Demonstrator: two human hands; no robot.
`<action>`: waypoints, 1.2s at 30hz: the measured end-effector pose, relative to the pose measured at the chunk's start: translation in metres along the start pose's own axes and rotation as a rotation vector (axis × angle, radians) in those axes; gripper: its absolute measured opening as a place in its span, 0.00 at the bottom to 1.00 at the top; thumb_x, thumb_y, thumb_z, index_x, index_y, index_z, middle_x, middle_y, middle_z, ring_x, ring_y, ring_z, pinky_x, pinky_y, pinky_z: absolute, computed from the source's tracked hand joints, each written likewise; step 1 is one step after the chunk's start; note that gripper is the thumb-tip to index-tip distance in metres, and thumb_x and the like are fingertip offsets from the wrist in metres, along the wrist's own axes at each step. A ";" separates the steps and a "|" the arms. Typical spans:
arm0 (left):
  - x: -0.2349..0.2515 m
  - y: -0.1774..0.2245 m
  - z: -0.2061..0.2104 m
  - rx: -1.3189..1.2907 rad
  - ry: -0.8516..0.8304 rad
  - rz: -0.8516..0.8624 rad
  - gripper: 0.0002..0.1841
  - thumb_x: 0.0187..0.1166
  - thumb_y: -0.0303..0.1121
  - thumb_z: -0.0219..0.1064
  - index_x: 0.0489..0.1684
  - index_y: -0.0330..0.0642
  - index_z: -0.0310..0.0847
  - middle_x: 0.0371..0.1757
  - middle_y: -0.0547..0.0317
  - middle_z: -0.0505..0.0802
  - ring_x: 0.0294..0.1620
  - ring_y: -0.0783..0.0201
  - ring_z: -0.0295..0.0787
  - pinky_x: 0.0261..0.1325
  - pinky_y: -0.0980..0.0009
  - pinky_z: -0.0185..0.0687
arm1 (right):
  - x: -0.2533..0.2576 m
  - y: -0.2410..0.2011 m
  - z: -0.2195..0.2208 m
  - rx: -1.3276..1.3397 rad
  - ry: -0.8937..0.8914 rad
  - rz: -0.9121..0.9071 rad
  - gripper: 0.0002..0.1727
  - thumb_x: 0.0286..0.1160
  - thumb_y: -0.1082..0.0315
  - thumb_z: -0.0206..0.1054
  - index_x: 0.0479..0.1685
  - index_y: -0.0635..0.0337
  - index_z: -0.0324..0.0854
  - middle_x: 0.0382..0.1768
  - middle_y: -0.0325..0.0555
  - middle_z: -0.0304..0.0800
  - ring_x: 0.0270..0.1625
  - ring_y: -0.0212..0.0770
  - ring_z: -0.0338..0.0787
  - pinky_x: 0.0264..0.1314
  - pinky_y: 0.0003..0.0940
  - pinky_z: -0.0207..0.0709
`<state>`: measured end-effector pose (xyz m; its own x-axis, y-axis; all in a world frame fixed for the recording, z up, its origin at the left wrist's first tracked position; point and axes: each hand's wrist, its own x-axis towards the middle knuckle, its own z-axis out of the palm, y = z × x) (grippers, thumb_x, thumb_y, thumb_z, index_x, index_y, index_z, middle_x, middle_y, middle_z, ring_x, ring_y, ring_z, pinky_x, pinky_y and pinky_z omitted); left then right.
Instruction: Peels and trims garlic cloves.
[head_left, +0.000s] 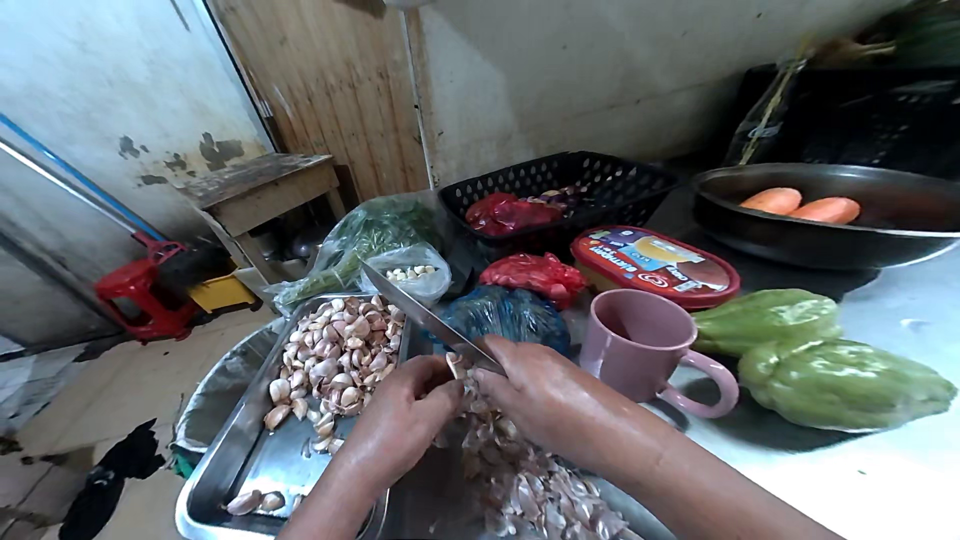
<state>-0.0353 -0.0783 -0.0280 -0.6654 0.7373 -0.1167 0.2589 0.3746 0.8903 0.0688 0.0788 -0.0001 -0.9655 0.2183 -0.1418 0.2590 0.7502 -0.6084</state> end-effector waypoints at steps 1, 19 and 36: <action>0.000 0.000 0.000 -0.020 -0.005 0.000 0.16 0.81 0.41 0.62 0.59 0.43 0.83 0.45 0.64 0.91 0.39 0.71 0.89 0.43 0.72 0.86 | 0.000 0.000 0.000 -0.002 -0.005 -0.005 0.18 0.93 0.59 0.53 0.69 0.57 0.78 0.47 0.53 0.89 0.52 0.49 0.89 0.59 0.49 0.81; 0.080 0.051 -0.051 0.278 0.179 -0.106 0.18 0.91 0.34 0.57 0.73 0.39 0.78 0.45 0.50 0.89 0.33 0.63 0.81 0.38 0.64 0.79 | 0.001 0.030 0.003 0.145 0.463 -0.183 0.15 0.86 0.60 0.56 0.59 0.48 0.87 0.33 0.34 0.91 0.32 0.32 0.89 0.39 0.37 0.85; 0.037 0.055 -0.097 0.569 0.257 -0.024 0.17 0.91 0.34 0.56 0.71 0.39 0.82 0.59 0.44 0.90 0.54 0.52 0.88 0.60 0.50 0.80 | -0.007 0.021 0.001 0.191 0.315 -0.145 0.16 0.82 0.64 0.67 0.66 0.48 0.83 0.33 0.38 0.90 0.30 0.33 0.88 0.36 0.37 0.84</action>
<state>-0.1142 -0.0849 0.0590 -0.8046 0.5925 0.0391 0.5272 0.6825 0.5062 0.0812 0.0927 -0.0124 -0.9287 0.3216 0.1846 0.0822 0.6640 -0.7432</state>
